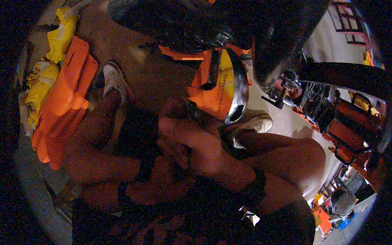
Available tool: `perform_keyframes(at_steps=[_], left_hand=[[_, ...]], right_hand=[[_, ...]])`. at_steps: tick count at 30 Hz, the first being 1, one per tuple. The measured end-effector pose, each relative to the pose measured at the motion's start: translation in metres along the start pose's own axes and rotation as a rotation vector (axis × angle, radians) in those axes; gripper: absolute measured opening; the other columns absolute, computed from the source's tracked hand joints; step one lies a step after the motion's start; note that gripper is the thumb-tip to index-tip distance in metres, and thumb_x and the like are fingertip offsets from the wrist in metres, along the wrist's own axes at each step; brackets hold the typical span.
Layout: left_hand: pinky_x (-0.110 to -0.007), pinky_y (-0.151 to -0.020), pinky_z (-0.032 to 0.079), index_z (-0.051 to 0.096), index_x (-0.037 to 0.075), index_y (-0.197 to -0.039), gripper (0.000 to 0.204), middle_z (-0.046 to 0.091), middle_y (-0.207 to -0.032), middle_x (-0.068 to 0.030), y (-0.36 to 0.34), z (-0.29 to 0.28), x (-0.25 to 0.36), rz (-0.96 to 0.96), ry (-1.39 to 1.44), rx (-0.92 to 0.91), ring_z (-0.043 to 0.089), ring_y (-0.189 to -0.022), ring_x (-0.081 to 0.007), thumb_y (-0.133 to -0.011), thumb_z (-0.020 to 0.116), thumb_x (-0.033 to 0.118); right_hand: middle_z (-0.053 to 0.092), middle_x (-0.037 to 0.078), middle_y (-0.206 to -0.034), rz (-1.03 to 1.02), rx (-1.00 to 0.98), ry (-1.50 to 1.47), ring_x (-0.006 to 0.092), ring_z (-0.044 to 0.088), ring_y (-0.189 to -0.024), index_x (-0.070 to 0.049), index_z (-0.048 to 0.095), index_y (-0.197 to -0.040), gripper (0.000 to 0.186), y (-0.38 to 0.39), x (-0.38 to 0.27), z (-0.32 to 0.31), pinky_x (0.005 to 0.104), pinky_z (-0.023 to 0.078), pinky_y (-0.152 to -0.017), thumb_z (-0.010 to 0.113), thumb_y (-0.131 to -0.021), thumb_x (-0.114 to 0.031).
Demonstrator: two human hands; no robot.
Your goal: Tighten a nut on a motorcycle frame using an adjustable wrench.
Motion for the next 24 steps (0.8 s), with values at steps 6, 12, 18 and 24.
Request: perform_keyframes(at_steps=[6, 12, 18, 24], left_hand=[[-0.037, -0.067, 0.048, 0.053, 0.005, -0.085, 0.023, 0.06, -0.08, -0.015, 0.009, -0.005, -0.012, -0.042, 0.007, 0.029, 0.06, -0.077, -0.0304, -0.066, 0.063, 0.014], [-0.037, -0.067, 0.047, 0.055, 0.003, -0.087, 0.025, 0.061, -0.081, -0.0155, 0.017, -0.015, -0.033, -0.108, -0.001, 0.013, 0.06, -0.077, -0.0293, -0.067, 0.062, 0.017], [-0.035, -0.065, 0.046, 0.053, 0.001, -0.089, 0.027, 0.06, -0.078, -0.0126, 0.02, -0.033, -0.009, -0.161, 0.216, 0.213, 0.059, -0.074, -0.0221, -0.067, 0.06, 0.015], [-0.03, -0.059, 0.044, 0.051, 0.003, -0.085, 0.021, 0.053, -0.068, -0.0037, 0.033, -0.04, -0.011, -0.014, 0.242, 0.464, 0.051, -0.062, -0.0148, -0.067, 0.059, 0.011]], right_hand=[[0.039, -0.001, -0.05, 0.028, 0.089, 0.16, 0.0077, 0.034, -0.04, -0.006, 0.045, -0.082, 0.022, -0.008, 0.012, 0.008, 0.0224, 0.027, -0.038, 0.053, -0.081, -0.027], [0.049, -0.001, -0.066, 0.231, -0.004, 0.034, 0.0073, 0.045, -0.054, -0.01, 0.051, -0.089, 0.02, -0.024, 0.03, 0.006, 0.0228, 0.034, -0.044, 0.058, -0.081, -0.027], [0.051, 0.004, -0.063, -0.1, 0.336, 0.382, 0.0134, 0.048, -0.054, -0.005, 0.051, -0.092, 0.043, -0.046, 0.002, 0.019, 0.0252, 0.037, -0.047, 0.044, -0.083, -0.047], [0.05, 0.008, -0.06, -0.346, 0.634, 0.319, 0.0182, 0.048, -0.05, -0.003, 0.053, -0.083, 0.059, -0.034, -0.032, -0.004, 0.0264, 0.039, -0.048, 0.03, -0.083, -0.057]])
Point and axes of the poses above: each hand's wrist, its own y-axis away from the middle knuckle, its own z-axis out of the palm, x = y × z, the point moved 5 cm from there along -y, towards the middle knuckle
